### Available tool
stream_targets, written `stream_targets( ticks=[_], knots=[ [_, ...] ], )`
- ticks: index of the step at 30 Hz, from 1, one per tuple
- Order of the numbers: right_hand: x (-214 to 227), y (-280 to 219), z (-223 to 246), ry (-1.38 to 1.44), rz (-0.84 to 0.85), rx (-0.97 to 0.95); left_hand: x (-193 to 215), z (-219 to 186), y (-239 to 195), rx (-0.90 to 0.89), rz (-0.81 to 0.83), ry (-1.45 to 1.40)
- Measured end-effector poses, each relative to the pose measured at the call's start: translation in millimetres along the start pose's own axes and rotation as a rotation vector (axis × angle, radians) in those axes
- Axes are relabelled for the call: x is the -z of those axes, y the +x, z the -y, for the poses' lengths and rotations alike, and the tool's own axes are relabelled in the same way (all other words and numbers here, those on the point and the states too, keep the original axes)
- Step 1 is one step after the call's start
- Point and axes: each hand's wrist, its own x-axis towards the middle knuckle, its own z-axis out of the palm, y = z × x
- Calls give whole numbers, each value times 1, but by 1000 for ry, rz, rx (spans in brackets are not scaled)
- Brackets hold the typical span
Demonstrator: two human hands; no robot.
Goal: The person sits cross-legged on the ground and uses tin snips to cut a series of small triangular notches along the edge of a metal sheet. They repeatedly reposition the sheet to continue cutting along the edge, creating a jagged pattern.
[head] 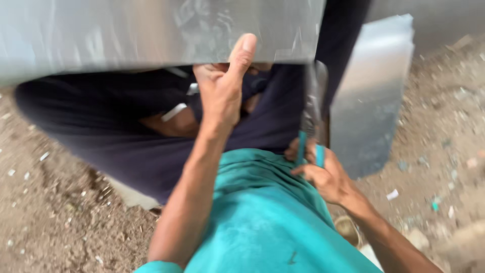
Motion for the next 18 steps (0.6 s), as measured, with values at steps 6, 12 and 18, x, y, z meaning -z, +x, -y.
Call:
stream_targets(
  ticks=[6,12,18],
  knots=[
    [-26,28,14,18,3,47,-21,7,4,186,-56,134],
    [-17,22,34,-62,16,-39,-14,10,2,202,-19,101],
    [-17,39,28,-85,-22,71,-18,7,4,185,-39,158]
  ],
)
